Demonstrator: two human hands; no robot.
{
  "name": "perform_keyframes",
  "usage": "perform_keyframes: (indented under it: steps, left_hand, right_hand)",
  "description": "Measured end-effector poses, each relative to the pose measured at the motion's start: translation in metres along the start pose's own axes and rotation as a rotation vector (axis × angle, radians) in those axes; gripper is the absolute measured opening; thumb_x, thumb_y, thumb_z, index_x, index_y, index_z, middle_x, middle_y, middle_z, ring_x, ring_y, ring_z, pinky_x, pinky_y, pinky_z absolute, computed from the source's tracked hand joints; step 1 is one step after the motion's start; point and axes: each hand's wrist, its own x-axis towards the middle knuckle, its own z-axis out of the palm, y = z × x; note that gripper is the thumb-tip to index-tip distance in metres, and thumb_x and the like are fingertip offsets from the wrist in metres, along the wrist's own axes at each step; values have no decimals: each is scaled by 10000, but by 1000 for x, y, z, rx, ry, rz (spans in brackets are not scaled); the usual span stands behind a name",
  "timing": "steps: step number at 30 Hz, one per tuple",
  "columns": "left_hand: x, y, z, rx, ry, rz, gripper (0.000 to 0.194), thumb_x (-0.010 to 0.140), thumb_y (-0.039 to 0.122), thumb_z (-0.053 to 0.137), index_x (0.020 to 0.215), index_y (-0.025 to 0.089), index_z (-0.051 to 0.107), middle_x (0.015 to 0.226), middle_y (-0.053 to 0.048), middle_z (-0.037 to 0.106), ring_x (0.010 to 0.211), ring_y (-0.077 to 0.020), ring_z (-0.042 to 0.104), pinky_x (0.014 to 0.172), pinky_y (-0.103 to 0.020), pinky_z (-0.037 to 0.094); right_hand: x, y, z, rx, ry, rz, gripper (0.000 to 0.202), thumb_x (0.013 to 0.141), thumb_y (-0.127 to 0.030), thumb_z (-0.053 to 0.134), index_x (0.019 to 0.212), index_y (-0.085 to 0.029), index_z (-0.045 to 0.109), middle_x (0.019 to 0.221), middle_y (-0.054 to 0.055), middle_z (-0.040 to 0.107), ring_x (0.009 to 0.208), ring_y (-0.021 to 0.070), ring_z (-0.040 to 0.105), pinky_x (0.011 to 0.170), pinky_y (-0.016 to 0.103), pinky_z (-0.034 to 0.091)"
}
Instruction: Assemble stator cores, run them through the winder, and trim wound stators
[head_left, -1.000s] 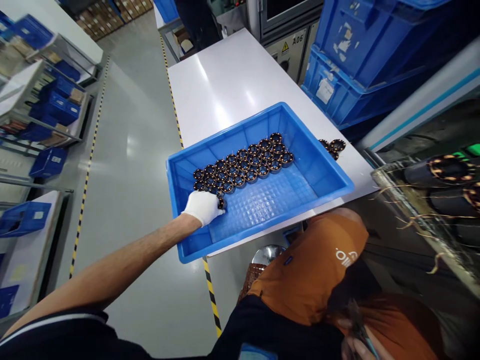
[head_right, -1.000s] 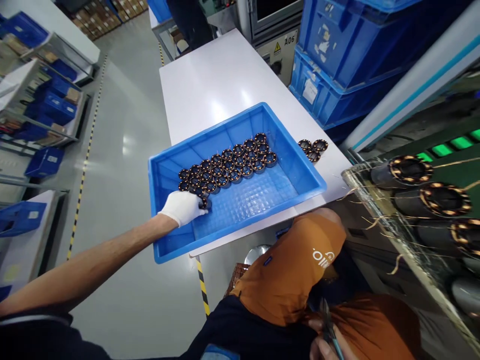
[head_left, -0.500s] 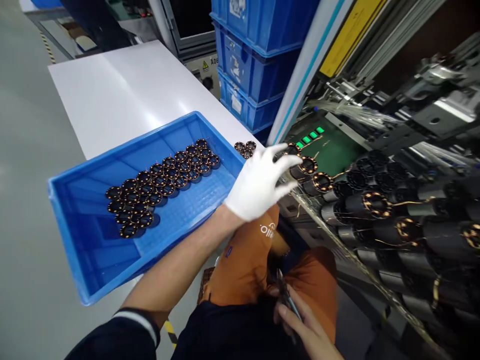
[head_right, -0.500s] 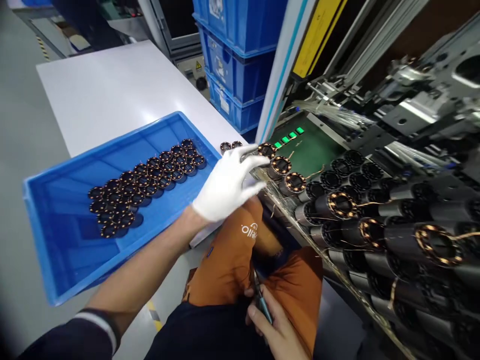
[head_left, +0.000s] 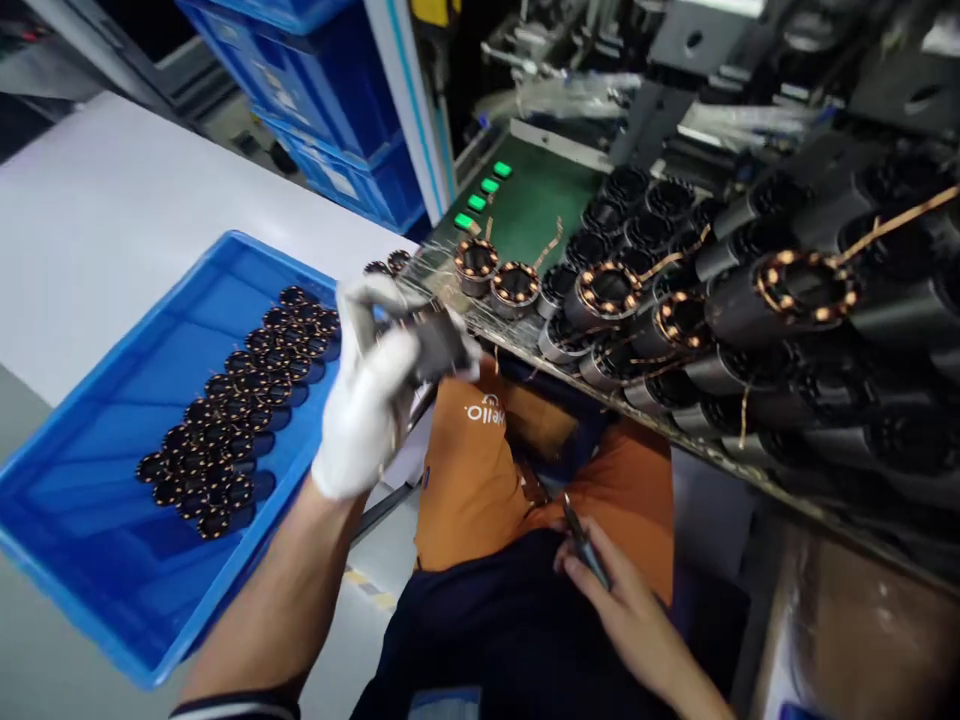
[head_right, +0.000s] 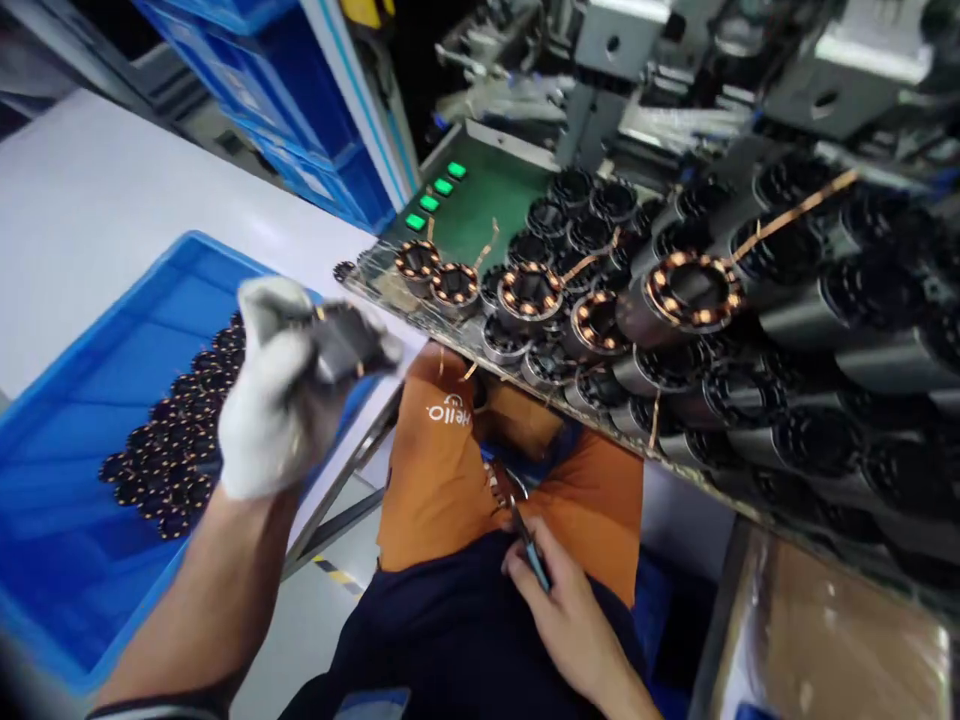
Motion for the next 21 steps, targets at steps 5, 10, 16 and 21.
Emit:
perform_keyframes:
  steps: [5,10,16,21]
  left_hand:
    - [-78,33,57,-132,-199,-25,674,783,84,997,1223,298,533,1152,-19,751,938,-175,786,823,-309,675]
    - [-90,30,75,-27,-208,67,627,725,40,982,1191,321,671,1108,10,798,928,-197,808,766,-336,699]
    - [-89,36,71,17,-262,30,502,691,140,1029,1000,308,670,1029,15,835,851,-220,842,698,-358,739]
    - [-98,39,72,52,-231,-32,468,768,210,955,1117,358,681,1066,-19,841,866,-276,840,666,-472,744]
  right_hand:
    - [-7,-41,-10,-38,63,-351,407,1196,-355,627,1594,-295,688,1314,86,787,1183,254,769,1101,405,592]
    - [-8,-69,-18,-43,68,-486,546,1147,-235,630,1682,-342,619,1431,68,747,1291,259,731,1136,403,598]
    - [-5,-73,-18,-11,78,-532,535,1135,-211,642,1653,-345,641,1534,61,755,1390,280,729,1189,447,607]
    - [-9,-70,-14,42,101,-595,549,1082,-98,625,1573,-338,677,1563,30,778,1415,254,759,1192,399,623]
